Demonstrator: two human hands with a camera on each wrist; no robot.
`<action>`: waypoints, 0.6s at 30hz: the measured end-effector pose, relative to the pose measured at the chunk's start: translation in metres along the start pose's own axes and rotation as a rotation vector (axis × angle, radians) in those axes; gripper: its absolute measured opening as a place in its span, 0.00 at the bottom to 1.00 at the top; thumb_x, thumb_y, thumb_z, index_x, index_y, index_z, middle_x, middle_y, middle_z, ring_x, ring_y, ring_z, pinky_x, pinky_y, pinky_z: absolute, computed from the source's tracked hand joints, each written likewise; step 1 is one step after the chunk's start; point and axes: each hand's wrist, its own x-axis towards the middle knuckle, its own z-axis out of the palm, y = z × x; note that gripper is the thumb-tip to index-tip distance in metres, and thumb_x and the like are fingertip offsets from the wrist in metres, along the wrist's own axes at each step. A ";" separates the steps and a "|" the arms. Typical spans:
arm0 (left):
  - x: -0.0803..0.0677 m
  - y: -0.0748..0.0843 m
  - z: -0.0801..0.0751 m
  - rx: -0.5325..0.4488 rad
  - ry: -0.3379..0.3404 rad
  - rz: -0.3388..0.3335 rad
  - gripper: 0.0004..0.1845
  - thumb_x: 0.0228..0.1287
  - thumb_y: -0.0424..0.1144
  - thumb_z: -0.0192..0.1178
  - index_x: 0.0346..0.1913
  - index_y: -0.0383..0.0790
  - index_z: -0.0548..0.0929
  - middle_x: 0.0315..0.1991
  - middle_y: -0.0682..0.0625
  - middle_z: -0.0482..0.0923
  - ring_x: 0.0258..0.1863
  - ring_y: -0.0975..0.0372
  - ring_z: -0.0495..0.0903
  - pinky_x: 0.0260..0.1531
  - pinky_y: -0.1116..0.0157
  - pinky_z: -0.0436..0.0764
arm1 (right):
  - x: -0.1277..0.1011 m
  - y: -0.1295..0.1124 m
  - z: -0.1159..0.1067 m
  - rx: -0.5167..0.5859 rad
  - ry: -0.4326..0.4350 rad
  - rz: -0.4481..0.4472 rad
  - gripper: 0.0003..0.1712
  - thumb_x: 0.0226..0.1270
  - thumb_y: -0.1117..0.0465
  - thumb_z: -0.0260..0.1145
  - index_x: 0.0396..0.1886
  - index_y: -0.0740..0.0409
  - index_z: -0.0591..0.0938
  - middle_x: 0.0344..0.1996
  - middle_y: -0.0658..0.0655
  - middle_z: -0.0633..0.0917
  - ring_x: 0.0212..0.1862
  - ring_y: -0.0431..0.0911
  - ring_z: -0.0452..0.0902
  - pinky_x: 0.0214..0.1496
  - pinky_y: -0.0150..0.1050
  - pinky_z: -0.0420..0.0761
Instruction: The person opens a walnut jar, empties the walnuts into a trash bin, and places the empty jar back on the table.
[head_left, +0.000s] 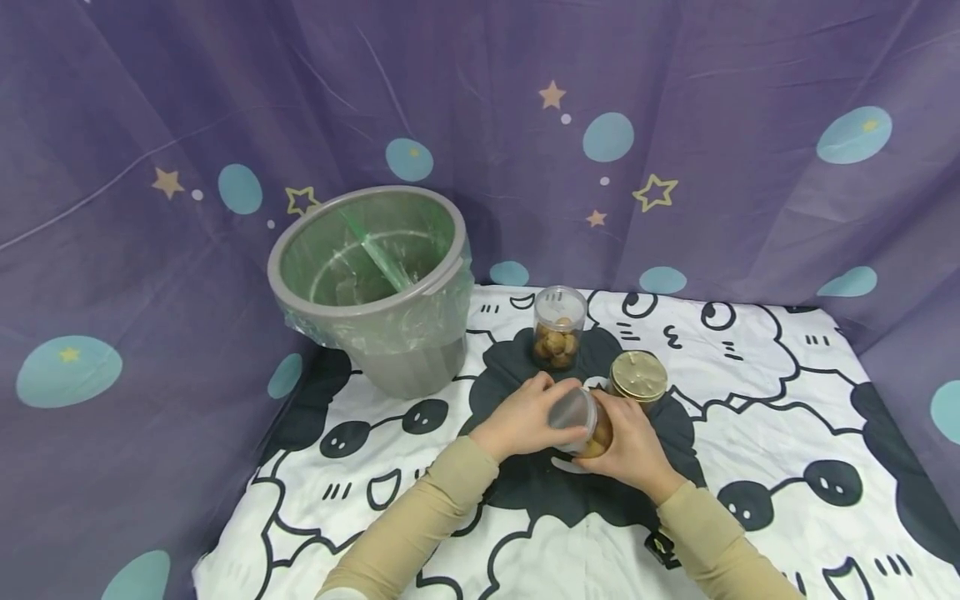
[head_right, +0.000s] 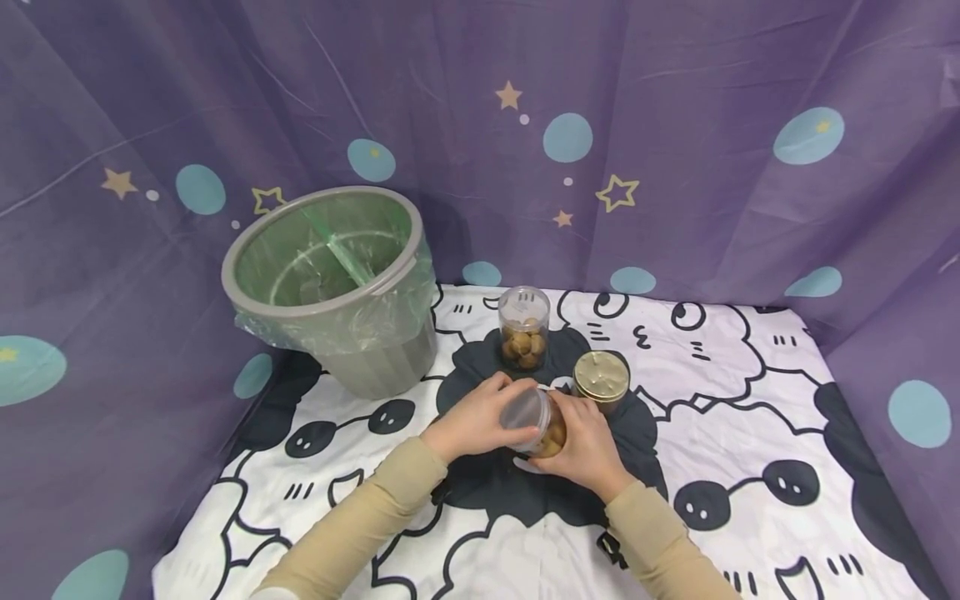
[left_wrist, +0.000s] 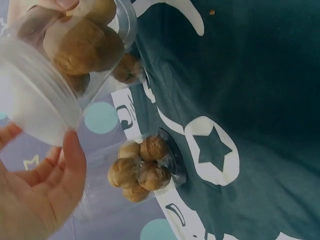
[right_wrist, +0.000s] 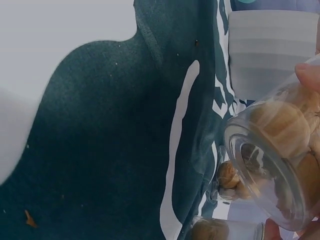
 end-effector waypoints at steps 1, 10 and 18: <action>0.001 0.001 0.001 0.023 0.013 -0.018 0.34 0.58 0.63 0.59 0.65 0.54 0.69 0.42 0.48 0.71 0.35 0.62 0.73 0.35 0.66 0.78 | 0.000 0.000 0.000 0.000 -0.002 0.002 0.59 0.23 0.47 0.85 0.61 0.62 0.70 0.50 0.62 0.79 0.50 0.55 0.73 0.48 0.53 0.76; 0.003 0.012 0.006 0.085 0.078 -0.080 0.34 0.62 0.64 0.53 0.64 0.47 0.69 0.46 0.45 0.72 0.40 0.57 0.77 0.36 0.61 0.80 | -0.001 0.002 -0.001 -0.001 -0.013 0.033 0.59 0.24 0.47 0.85 0.61 0.61 0.70 0.51 0.62 0.79 0.51 0.56 0.72 0.50 0.54 0.75; -0.002 0.007 0.004 -0.003 0.011 0.006 0.40 0.62 0.62 0.54 0.72 0.50 0.56 0.71 0.42 0.50 0.65 0.49 0.63 0.50 0.55 0.79 | 0.000 0.002 -0.003 0.011 -0.001 0.023 0.59 0.22 0.48 0.85 0.61 0.61 0.70 0.51 0.62 0.79 0.51 0.57 0.73 0.50 0.54 0.75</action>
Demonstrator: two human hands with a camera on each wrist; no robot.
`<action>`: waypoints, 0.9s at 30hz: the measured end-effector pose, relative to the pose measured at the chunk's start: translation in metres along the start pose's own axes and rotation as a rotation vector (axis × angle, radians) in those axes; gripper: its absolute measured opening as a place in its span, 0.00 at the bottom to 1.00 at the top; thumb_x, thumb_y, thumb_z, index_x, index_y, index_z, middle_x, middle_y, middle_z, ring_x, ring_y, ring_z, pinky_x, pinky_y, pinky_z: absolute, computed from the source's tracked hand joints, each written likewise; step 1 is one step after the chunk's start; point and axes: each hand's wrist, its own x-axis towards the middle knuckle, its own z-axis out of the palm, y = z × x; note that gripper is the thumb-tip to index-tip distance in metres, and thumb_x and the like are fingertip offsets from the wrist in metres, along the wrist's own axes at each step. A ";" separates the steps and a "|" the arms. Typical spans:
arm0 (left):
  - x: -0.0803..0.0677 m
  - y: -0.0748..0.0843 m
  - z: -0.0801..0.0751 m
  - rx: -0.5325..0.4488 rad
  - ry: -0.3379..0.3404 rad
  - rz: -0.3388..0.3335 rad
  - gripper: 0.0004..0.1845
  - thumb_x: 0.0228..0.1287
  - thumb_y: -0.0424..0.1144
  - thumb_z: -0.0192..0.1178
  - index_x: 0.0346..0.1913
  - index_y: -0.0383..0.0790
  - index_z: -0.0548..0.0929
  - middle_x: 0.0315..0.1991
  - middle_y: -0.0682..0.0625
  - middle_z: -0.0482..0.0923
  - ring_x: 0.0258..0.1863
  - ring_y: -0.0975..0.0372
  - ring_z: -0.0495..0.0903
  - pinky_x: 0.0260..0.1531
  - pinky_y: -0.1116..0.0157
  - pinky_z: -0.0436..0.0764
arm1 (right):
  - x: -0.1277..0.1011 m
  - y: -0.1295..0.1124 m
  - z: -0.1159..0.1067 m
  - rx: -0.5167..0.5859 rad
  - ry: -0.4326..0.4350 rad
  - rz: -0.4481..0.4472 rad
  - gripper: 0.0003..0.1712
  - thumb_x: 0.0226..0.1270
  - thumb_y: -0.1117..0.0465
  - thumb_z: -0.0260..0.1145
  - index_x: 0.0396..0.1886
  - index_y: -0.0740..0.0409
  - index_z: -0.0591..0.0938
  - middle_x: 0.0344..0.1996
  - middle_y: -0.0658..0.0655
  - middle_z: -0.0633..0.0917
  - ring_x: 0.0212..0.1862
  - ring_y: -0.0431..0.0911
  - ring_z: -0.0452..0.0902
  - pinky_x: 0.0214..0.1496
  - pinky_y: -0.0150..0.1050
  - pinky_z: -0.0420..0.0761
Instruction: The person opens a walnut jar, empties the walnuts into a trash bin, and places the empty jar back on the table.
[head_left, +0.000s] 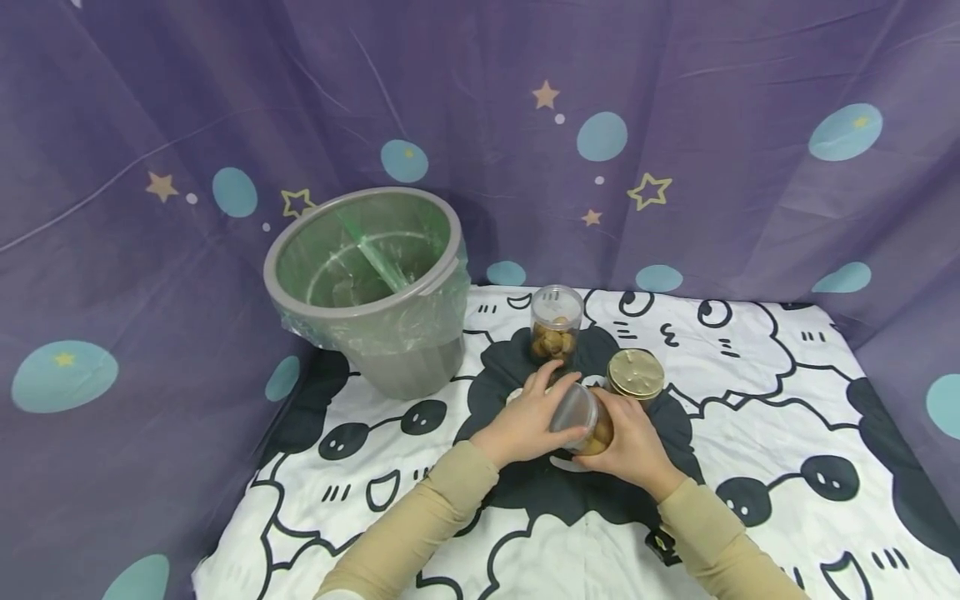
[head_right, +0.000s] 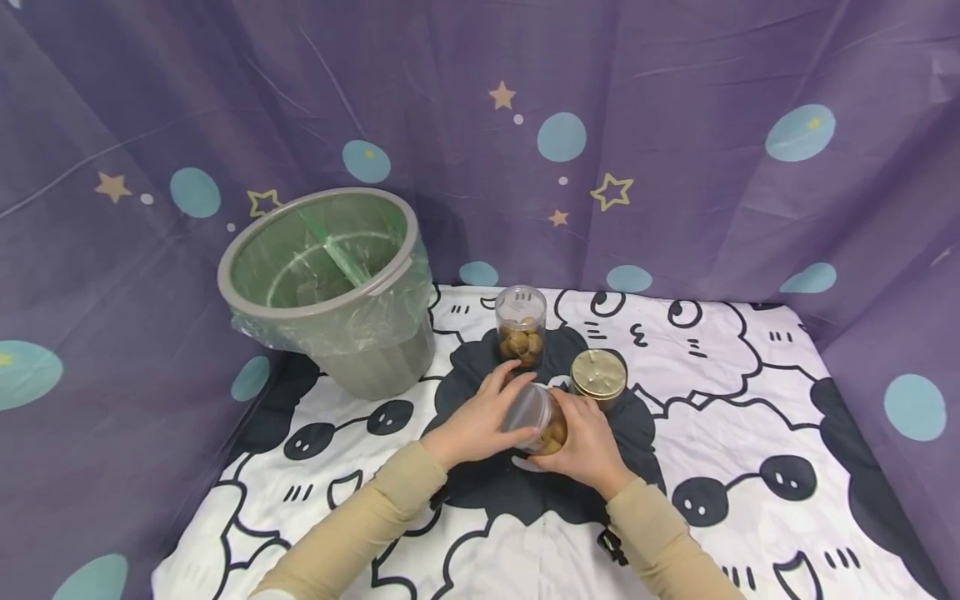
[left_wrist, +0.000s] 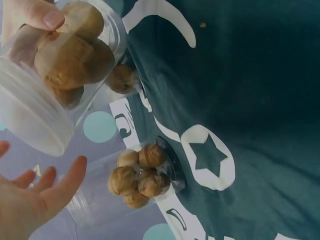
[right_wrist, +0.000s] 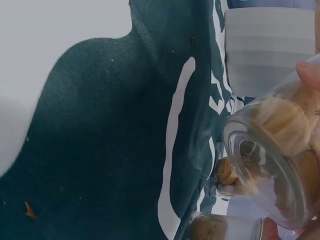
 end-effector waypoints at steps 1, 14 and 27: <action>-0.001 -0.001 -0.001 0.006 0.000 0.021 0.41 0.62 0.62 0.55 0.73 0.50 0.55 0.72 0.42 0.48 0.66 0.50 0.62 0.50 0.55 0.79 | 0.000 0.000 0.000 0.001 0.001 0.000 0.59 0.22 0.48 0.85 0.61 0.61 0.70 0.50 0.62 0.79 0.51 0.57 0.73 0.50 0.54 0.75; -0.008 -0.013 -0.003 0.004 -0.014 0.298 0.43 0.56 0.51 0.65 0.72 0.53 0.55 0.73 0.45 0.45 0.70 0.51 0.53 0.53 0.61 0.77 | -0.001 -0.002 0.004 0.026 0.004 -0.003 0.59 0.23 0.49 0.85 0.61 0.61 0.70 0.51 0.62 0.79 0.51 0.55 0.72 0.48 0.54 0.76; -0.003 -0.015 -0.008 -0.051 -0.055 0.351 0.36 0.51 0.41 0.67 0.66 0.51 0.68 0.71 0.47 0.54 0.67 0.54 0.56 0.55 0.63 0.74 | 0.002 0.000 0.001 0.046 -0.033 -0.010 0.59 0.23 0.50 0.86 0.62 0.61 0.69 0.54 0.62 0.78 0.52 0.57 0.72 0.48 0.53 0.78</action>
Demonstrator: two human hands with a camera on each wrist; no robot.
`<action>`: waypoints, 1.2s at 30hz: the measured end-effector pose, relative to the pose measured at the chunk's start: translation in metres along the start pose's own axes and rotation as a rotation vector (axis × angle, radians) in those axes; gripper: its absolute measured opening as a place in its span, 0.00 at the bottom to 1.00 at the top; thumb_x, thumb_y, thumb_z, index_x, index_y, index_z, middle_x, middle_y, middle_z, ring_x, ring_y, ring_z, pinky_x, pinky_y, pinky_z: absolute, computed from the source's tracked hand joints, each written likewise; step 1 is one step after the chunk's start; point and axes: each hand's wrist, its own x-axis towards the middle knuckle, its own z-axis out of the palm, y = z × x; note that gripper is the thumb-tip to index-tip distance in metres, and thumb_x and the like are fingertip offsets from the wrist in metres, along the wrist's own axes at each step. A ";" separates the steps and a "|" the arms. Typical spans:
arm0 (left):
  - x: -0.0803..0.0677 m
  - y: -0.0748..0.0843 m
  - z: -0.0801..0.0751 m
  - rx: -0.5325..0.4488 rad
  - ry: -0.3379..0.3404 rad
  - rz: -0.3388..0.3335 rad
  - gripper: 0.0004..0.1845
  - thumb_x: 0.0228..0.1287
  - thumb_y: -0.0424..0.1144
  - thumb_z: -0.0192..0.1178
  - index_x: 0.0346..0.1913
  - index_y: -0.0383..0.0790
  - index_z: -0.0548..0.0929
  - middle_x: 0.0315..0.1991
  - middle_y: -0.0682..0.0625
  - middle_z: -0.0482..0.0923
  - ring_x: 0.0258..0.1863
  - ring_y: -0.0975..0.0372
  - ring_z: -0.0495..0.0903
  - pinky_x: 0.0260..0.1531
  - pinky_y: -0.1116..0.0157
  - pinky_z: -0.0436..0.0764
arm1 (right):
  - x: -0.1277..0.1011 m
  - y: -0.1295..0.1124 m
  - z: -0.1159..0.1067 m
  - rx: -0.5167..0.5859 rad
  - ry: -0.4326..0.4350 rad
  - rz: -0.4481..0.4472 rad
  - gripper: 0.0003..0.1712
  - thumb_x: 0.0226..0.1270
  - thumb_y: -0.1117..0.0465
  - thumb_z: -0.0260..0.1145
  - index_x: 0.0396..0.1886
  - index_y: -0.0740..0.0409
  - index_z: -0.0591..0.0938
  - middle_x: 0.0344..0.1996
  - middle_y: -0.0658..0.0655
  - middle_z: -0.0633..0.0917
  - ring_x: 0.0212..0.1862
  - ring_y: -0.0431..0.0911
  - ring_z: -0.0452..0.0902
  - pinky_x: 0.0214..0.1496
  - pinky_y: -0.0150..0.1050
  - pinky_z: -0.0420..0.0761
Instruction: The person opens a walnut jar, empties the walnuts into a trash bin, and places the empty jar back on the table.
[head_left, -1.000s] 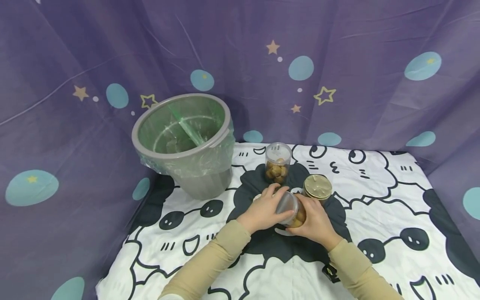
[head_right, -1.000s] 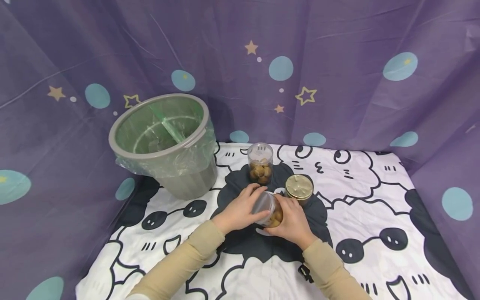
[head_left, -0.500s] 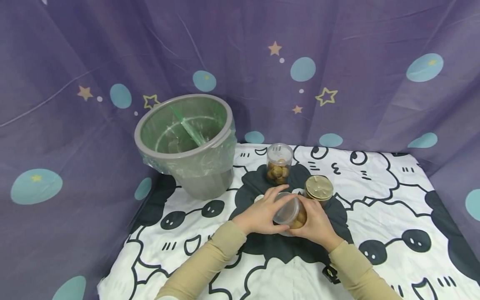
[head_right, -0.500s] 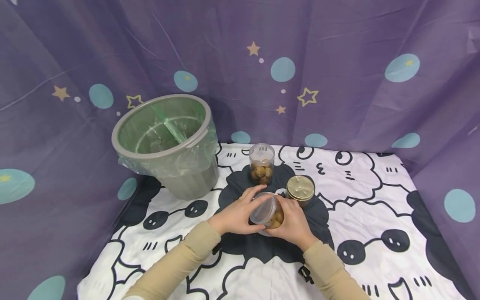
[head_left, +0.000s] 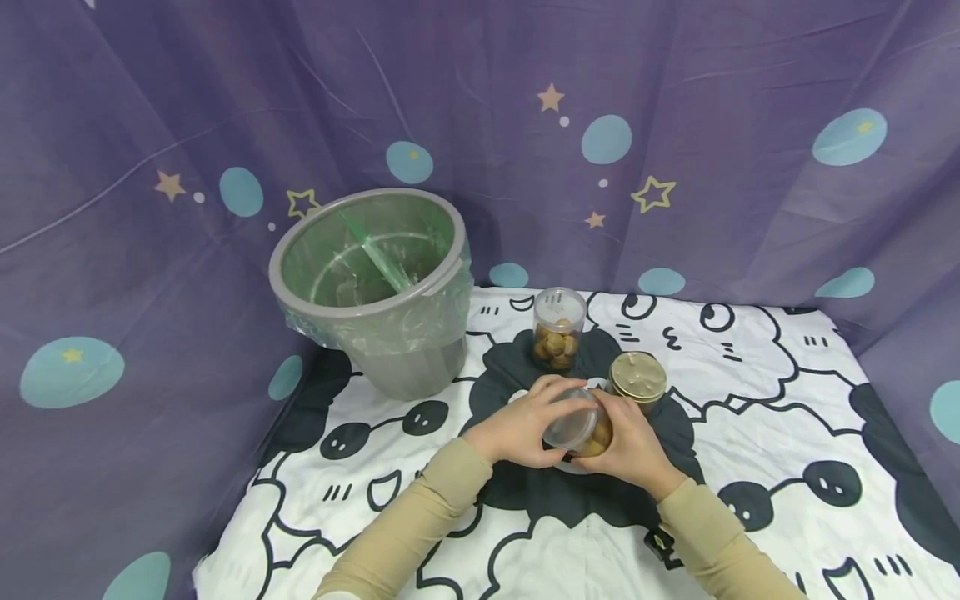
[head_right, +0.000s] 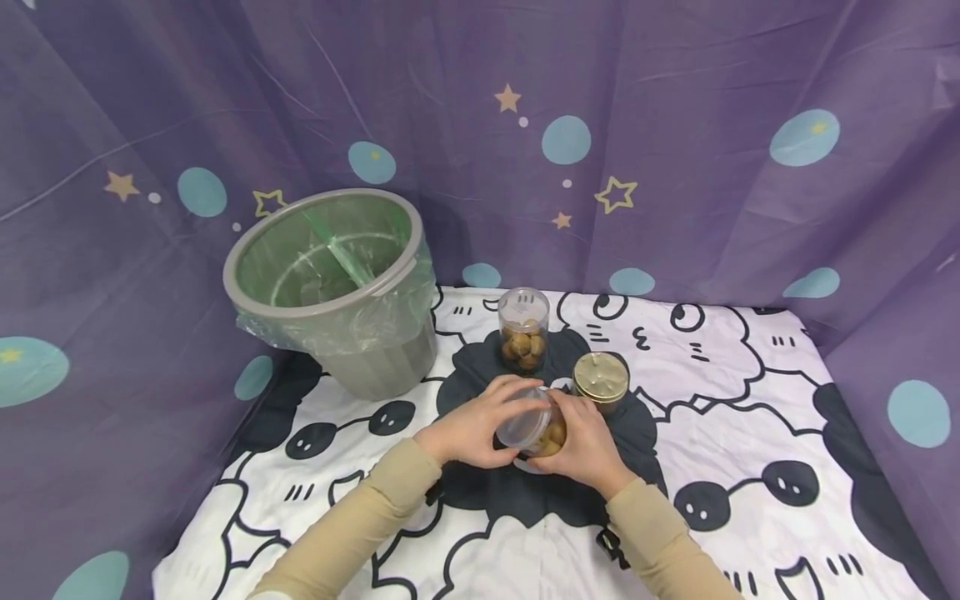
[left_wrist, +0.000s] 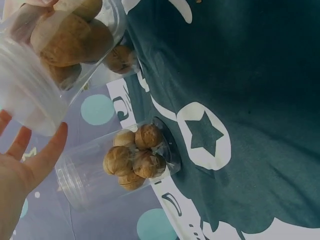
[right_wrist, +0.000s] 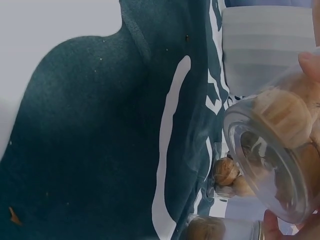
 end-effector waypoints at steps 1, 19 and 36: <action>0.000 0.000 -0.001 -0.004 -0.002 -0.001 0.35 0.51 0.40 0.67 0.65 0.51 0.68 0.70 0.47 0.56 0.66 0.54 0.57 0.55 0.63 0.74 | 0.000 0.000 0.000 0.003 -0.005 -0.001 0.59 0.23 0.50 0.86 0.62 0.61 0.70 0.54 0.62 0.78 0.52 0.56 0.72 0.48 0.53 0.78; 0.003 0.008 0.002 -0.047 0.058 -0.275 0.33 0.56 0.52 0.66 0.65 0.53 0.69 0.57 0.49 0.66 0.53 0.56 0.66 0.46 0.63 0.78 | 0.000 -0.001 0.003 0.019 -0.035 0.028 0.59 0.24 0.47 0.85 0.62 0.59 0.70 0.54 0.59 0.79 0.52 0.54 0.72 0.50 0.52 0.77; -0.004 0.002 0.001 -0.075 -0.030 -0.172 0.45 0.51 0.54 0.70 0.72 0.57 0.59 0.71 0.45 0.54 0.67 0.51 0.63 0.57 0.59 0.74 | 0.000 -0.001 0.005 -0.020 -0.029 -0.007 0.59 0.23 0.48 0.85 0.62 0.58 0.69 0.52 0.58 0.80 0.49 0.51 0.72 0.47 0.50 0.78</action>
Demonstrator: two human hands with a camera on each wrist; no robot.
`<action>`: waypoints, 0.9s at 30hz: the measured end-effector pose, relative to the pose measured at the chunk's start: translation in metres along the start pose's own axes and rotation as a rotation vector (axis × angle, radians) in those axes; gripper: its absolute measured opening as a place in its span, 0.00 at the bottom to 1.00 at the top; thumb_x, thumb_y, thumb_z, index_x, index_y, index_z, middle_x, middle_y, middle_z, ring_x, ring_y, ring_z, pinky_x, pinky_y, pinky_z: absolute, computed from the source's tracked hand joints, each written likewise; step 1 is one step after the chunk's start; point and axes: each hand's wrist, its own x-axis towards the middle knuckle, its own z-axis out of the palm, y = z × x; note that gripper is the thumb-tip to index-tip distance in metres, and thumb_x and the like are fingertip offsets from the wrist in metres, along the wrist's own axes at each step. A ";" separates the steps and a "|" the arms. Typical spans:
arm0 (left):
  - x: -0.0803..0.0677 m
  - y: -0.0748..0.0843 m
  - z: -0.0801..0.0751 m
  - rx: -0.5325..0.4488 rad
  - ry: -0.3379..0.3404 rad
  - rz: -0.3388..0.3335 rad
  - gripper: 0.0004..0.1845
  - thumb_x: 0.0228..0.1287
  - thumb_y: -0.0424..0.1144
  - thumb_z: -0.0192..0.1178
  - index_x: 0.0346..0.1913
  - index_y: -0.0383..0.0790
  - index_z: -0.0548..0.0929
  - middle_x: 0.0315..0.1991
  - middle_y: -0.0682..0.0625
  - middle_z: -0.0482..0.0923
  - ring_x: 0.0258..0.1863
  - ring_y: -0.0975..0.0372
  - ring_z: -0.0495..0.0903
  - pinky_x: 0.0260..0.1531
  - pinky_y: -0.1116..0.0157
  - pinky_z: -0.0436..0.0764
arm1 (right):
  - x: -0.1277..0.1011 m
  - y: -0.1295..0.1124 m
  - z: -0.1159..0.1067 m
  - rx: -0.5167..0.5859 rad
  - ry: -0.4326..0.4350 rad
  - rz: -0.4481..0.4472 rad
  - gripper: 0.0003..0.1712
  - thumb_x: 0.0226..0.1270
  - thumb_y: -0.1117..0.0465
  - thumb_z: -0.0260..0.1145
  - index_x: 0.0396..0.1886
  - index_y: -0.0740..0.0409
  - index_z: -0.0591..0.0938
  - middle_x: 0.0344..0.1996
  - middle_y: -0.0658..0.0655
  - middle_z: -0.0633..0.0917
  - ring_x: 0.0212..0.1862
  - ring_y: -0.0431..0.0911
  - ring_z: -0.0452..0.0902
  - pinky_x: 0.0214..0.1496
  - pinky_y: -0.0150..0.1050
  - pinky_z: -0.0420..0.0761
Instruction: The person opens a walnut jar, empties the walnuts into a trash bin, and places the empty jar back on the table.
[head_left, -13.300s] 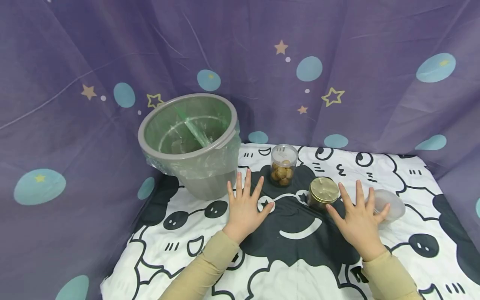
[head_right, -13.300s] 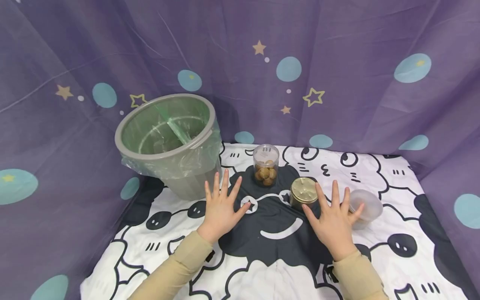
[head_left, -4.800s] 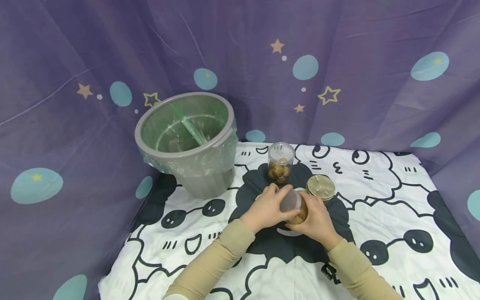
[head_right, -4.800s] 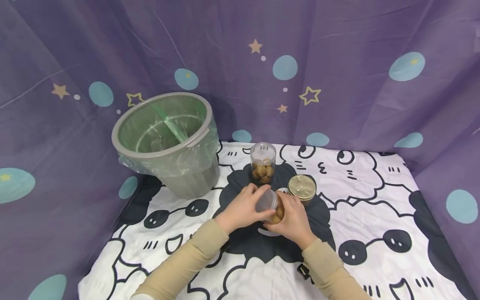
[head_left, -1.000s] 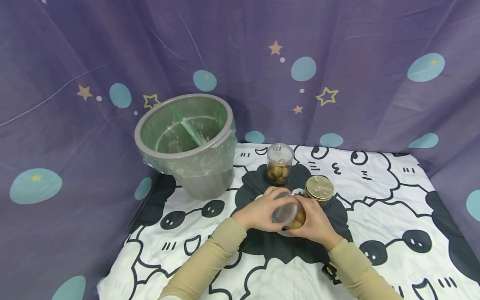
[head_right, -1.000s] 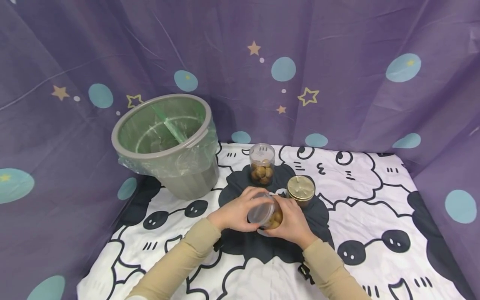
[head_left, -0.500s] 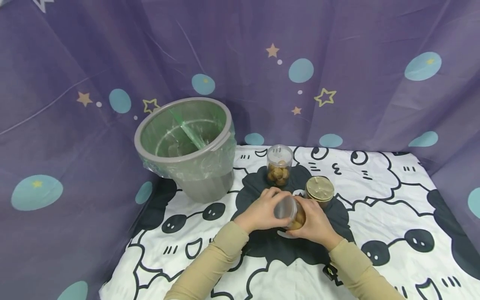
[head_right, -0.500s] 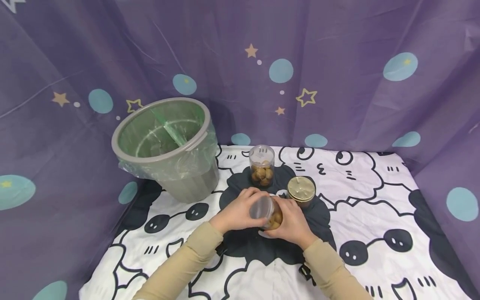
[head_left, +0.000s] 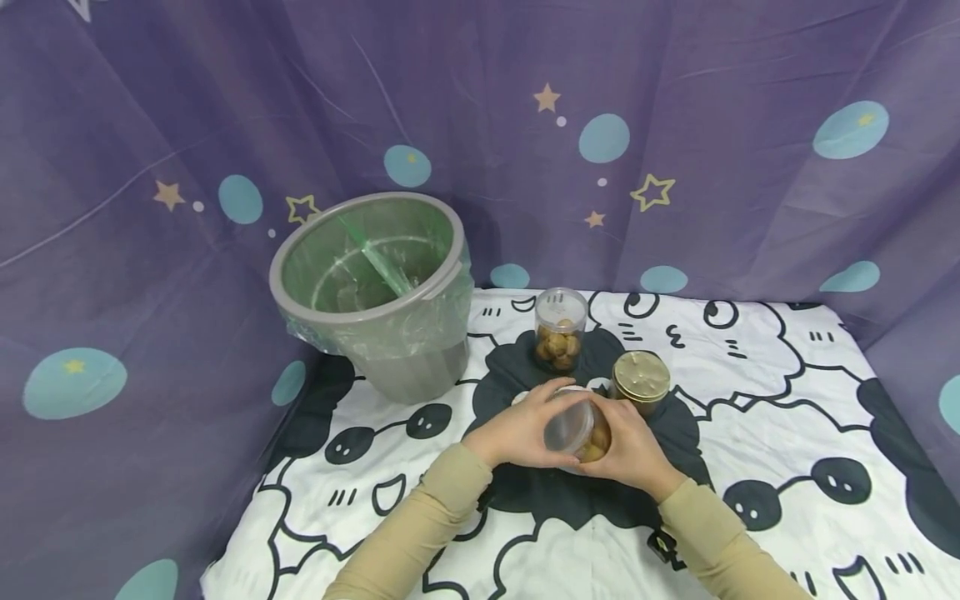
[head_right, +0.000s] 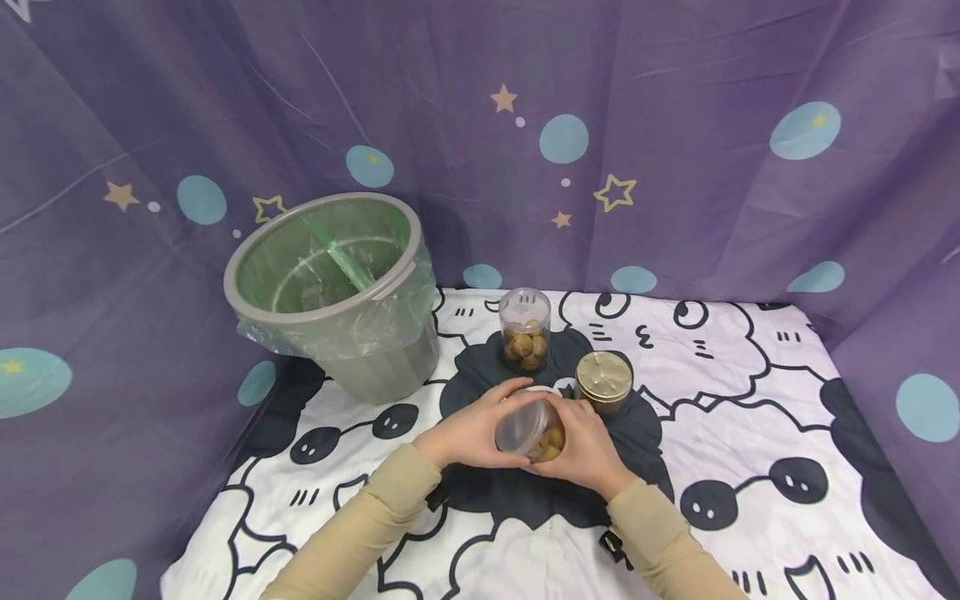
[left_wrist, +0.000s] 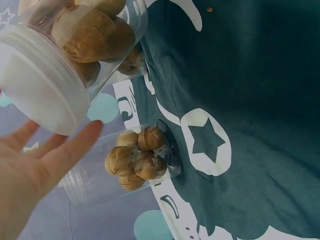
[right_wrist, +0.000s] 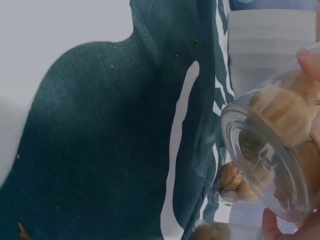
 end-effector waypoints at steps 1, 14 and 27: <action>0.000 0.000 0.000 0.007 -0.007 0.024 0.45 0.51 0.52 0.70 0.72 0.57 0.59 0.72 0.46 0.53 0.68 0.52 0.61 0.58 0.59 0.73 | 0.000 0.000 0.000 0.004 -0.003 0.000 0.59 0.23 0.48 0.85 0.62 0.58 0.69 0.52 0.58 0.80 0.49 0.51 0.71 0.47 0.50 0.78; 0.001 -0.002 -0.006 0.016 0.015 0.086 0.39 0.54 0.43 0.67 0.69 0.53 0.65 0.70 0.46 0.57 0.68 0.52 0.61 0.58 0.60 0.73 | 0.004 0.002 -0.006 -0.005 -0.006 -0.007 0.59 0.23 0.49 0.86 0.61 0.61 0.70 0.53 0.61 0.79 0.51 0.56 0.73 0.49 0.54 0.78; 0.006 0.004 0.000 -0.005 0.117 -0.137 0.36 0.53 0.56 0.67 0.65 0.51 0.69 0.54 0.48 0.71 0.48 0.60 0.77 0.49 0.65 0.77 | 0.006 0.004 -0.008 0.001 -0.013 -0.019 0.59 0.23 0.48 0.85 0.62 0.62 0.70 0.51 0.60 0.80 0.51 0.55 0.73 0.50 0.53 0.76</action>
